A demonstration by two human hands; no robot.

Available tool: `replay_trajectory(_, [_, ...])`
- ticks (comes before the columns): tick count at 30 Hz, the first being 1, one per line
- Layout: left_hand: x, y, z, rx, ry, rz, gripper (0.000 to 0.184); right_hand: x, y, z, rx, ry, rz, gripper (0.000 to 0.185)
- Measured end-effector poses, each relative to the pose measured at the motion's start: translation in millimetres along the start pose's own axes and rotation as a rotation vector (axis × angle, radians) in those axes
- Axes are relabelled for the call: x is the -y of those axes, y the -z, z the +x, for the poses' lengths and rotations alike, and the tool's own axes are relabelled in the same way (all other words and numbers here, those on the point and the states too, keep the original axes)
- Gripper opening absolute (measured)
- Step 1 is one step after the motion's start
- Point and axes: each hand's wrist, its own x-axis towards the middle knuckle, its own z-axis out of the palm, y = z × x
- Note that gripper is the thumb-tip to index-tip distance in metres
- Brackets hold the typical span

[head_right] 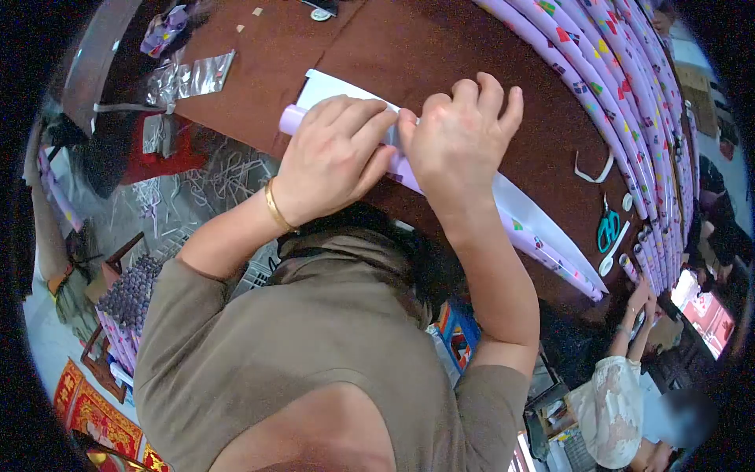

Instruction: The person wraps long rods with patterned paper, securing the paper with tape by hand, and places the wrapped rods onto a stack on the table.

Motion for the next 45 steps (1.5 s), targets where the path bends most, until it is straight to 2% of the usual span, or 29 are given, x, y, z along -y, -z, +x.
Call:
replay_trajectory(5, [7.9, -13.1, -5.2, -0.078, -0.077, 0.070, 0.045, -9.5, 3.5, -8.3, -0.028, -0.006, 0.027, 0.037])
replay_trajectory(7, [8.0, -12.1, -5.6, -0.066, -0.079, 0.071, 0.045, -18.4, 8.3, -14.7, -0.030, 0.012, 0.122, 0.038])
replay_trajectory(19, [6.7, -11.3, -3.6, -0.021, -0.079, 0.141, 0.046, -100.8, 52.1, -77.8, 0.124, -0.172, 0.029, 0.035])
replay_trajectory(26, [4.2, -11.3, -2.7, 0.029, -0.063, 0.153, 0.046, -100.8, 30.1, -90.6, 0.105, -0.286, 0.065, 0.036])
replay_trajectory(38, [-0.7, -7.2, -1.4, 0.115, -0.014, 0.171, 0.044, -97.8, 12.1, -92.6, 0.080, -0.337, 0.052, 0.034])
replay_trajectory(45, [1.1, -9.7, -0.3, 0.071, -0.049, 0.199, 0.045, -95.9, 6.1, -92.2, 0.049, -0.347, 0.048, 0.035])
